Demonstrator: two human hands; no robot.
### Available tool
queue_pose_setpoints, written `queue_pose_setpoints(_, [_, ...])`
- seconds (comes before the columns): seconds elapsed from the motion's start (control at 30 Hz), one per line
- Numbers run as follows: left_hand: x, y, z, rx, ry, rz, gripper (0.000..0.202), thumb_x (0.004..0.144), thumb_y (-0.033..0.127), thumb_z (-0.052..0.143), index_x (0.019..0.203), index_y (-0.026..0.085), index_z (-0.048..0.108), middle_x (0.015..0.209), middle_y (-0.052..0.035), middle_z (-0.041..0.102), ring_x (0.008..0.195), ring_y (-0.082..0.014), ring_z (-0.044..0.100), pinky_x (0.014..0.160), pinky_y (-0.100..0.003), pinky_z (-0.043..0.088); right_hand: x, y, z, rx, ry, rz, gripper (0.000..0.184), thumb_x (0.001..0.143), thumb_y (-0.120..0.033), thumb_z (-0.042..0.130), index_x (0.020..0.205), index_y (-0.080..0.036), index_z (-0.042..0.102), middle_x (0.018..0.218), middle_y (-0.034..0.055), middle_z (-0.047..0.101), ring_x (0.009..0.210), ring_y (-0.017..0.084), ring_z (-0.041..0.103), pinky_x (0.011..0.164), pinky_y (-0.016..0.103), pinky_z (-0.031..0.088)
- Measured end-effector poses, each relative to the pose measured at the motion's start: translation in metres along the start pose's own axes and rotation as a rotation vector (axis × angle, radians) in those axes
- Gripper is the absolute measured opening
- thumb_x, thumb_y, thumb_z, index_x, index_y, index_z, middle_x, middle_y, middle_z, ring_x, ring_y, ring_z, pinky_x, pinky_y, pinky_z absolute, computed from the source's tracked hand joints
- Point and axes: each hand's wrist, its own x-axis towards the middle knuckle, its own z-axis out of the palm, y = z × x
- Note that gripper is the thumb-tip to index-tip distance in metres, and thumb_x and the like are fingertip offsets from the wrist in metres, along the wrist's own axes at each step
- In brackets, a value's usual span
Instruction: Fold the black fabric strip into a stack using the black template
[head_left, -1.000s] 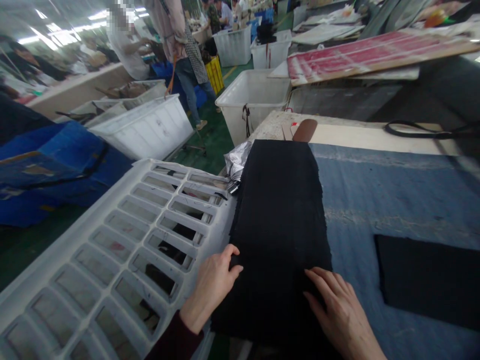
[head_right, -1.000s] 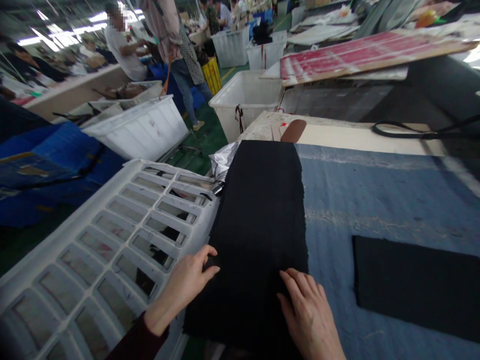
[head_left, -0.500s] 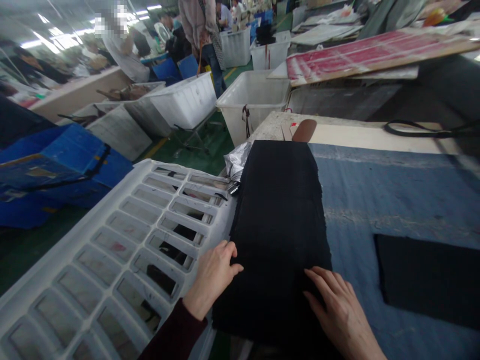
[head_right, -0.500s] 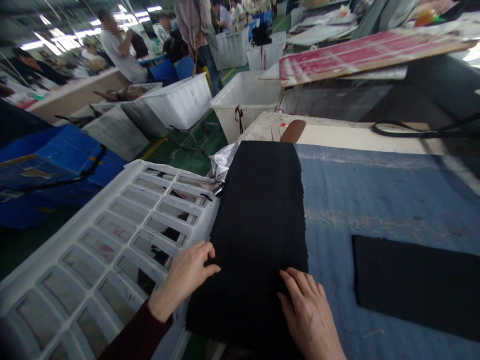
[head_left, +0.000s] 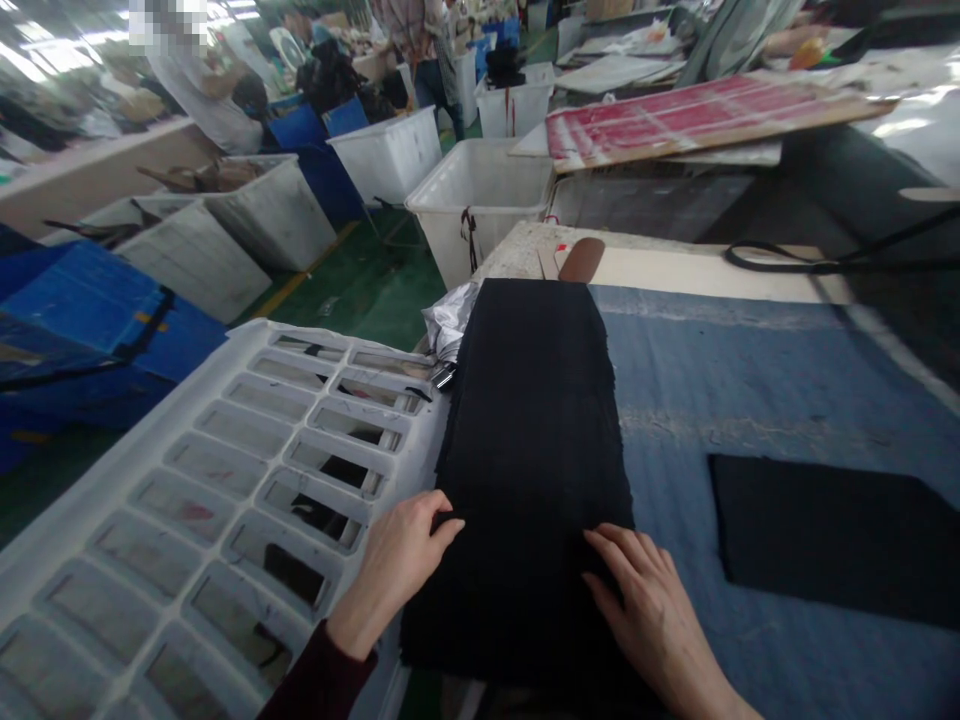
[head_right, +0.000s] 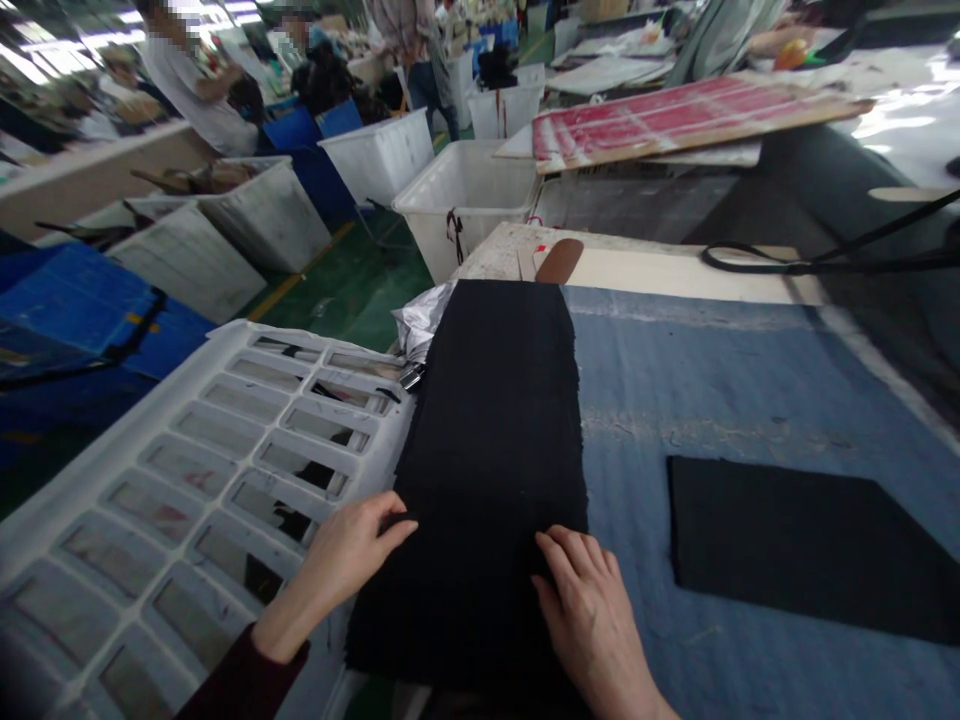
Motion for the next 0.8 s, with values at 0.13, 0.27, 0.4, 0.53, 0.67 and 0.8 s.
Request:
queue_pose_setpoints(0.13, [0.004, 0.001, -0.001, -0.031, 0.001, -0.005, 0.014, 0.087, 0.037, 0.055, 0.088, 0.025, 0.062, 0.085, 0.0000, 0.069, 0.082, -0.0178, 0.064, 0.065, -0.027, 0.036, 0.001, -0.001, -0.002, -0.005, 0.045, -0.018, 0.033, 0.089, -0.027, 0.053, 0.121, -0.022, 0.057, 0.116, 0.0086, 0.062, 0.100, 0.023, 0.059, 0.079, 0.038, 0.049])
queue_pose_setpoints(0.27, [0.006, 0.000, 0.002, -0.018, 0.004, -0.005, 0.014, 0.087, 0.038, 0.055, 0.088, 0.025, 0.061, 0.084, 0.0006, 0.069, 0.081, -0.0181, 0.064, 0.065, -0.027, 0.036, 0.001, -0.003, -0.003, 0.000, 0.049, -0.020, 0.033, 0.089, -0.026, 0.052, 0.121, -0.022, 0.056, 0.117, 0.0091, 0.062, 0.101, 0.024, 0.059, 0.080, 0.039, 0.049])
queue_pose_setpoints(0.4, [0.008, -0.003, 0.007, 0.030, 0.029, -0.010, 0.013, 0.086, 0.039, 0.056, 0.088, 0.026, 0.061, 0.083, 0.0015, 0.069, 0.079, -0.0191, 0.064, 0.063, -0.027, 0.034, 0.000, -0.003, -0.002, 0.009, 0.034, -0.006, 0.032, 0.089, -0.023, 0.052, 0.121, -0.022, 0.055, 0.118, 0.0090, 0.061, 0.103, 0.024, 0.057, 0.082, 0.040, 0.048])
queue_pose_setpoints(0.53, [0.008, -0.001, 0.009, 0.058, 0.039, -0.017, 0.014, 0.085, 0.039, 0.056, 0.086, 0.026, 0.060, 0.079, 0.0015, 0.068, 0.074, -0.0187, 0.063, 0.059, -0.028, 0.031, 0.000, -0.005, -0.003, 0.009, 0.028, -0.004, 0.032, 0.088, -0.022, 0.052, 0.120, -0.022, 0.055, 0.118, 0.0093, 0.060, 0.102, 0.024, 0.057, 0.081, 0.040, 0.048])
queue_pose_setpoints(0.67, [0.007, 0.001, 0.008, 0.077, 0.041, -0.028, 0.015, 0.086, 0.040, 0.055, 0.085, 0.026, 0.059, 0.076, 0.0014, 0.066, 0.069, -0.0183, 0.061, 0.057, -0.028, 0.029, 0.001, -0.008, -0.007, 0.017, 0.012, 0.011, 0.032, 0.089, -0.020, 0.051, 0.120, -0.022, 0.055, 0.118, 0.0098, 0.060, 0.103, 0.025, 0.056, 0.083, 0.041, 0.048])
queue_pose_setpoints(0.8, [0.002, -0.001, 0.008, 0.100, 0.072, -0.063, 0.015, 0.086, 0.041, 0.054, 0.091, 0.026, 0.057, 0.074, 0.0022, 0.063, 0.067, -0.0189, 0.061, 0.055, -0.028, 0.027, -0.003, -0.010, -0.010, 0.031, -0.001, 0.052, 0.032, 0.089, -0.018, 0.052, 0.120, -0.022, 0.054, 0.118, 0.0089, 0.059, 0.103, 0.025, 0.055, 0.083, 0.041, 0.047])
